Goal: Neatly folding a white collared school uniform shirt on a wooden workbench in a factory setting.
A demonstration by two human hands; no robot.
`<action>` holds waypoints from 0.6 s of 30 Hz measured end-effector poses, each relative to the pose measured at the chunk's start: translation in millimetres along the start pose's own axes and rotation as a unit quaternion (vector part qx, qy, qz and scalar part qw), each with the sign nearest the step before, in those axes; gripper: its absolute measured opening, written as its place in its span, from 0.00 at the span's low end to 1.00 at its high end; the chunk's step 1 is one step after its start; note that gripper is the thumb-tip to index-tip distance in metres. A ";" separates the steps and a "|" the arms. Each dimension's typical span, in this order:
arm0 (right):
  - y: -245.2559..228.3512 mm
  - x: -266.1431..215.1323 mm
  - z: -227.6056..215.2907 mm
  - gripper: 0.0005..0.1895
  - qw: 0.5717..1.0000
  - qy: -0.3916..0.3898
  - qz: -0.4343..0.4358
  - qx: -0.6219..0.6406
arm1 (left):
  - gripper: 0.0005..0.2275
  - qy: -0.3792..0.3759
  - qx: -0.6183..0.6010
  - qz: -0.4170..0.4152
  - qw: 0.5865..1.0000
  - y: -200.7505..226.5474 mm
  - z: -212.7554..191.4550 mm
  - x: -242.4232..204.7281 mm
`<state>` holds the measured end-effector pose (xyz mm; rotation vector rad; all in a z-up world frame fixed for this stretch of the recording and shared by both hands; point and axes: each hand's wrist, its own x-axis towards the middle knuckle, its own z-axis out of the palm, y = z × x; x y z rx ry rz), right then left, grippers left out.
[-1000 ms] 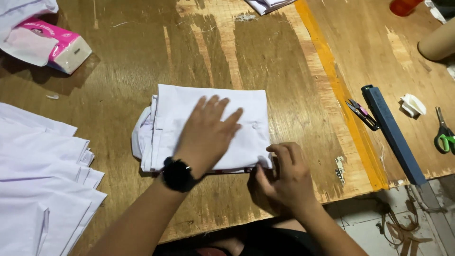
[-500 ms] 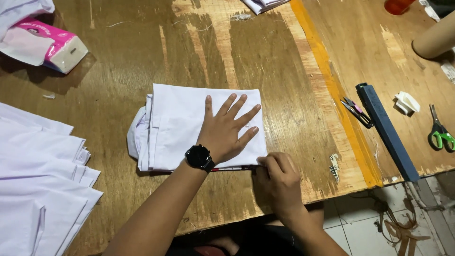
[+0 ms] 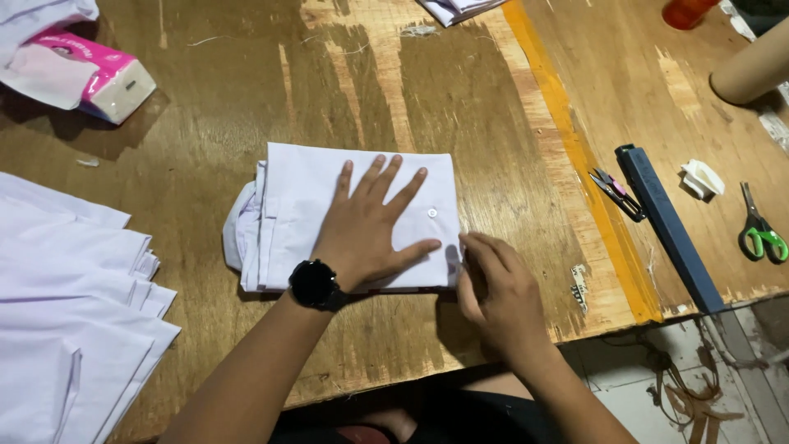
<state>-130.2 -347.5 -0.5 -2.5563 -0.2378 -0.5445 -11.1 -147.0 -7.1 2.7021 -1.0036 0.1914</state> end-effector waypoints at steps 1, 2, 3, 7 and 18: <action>0.7 8.8 7.7 0.21 1.000 -0.001 -0.004 0.003 | 0.43 0.001 0.002 -0.004 1.000 -8.2 -5.5 -4.4; 1.5 17.6 15.5 0.26 0.999 -0.034 -0.021 -0.006 | 0.42 -0.009 0.047 -0.061 0.997 -16.3 -10.8 -8.6; 2.1 24.8 23.2 0.32 0.997 -0.068 -0.037 -0.014 | 0.40 -0.021 0.091 -0.117 0.989 -23.5 -15.4 -13.6; -14.7 66.0 49.4 0.39 0.986 -0.161 -0.047 -0.006 | 0.43 0.043 0.091 -0.159 0.982 -44.2 -20.6 -27.2; -35.1 79.4 47.9 0.48 0.951 -0.285 -0.006 -0.124 | 0.37 -0.194 -0.069 -0.235 0.950 -71.0 -43.2 -30.3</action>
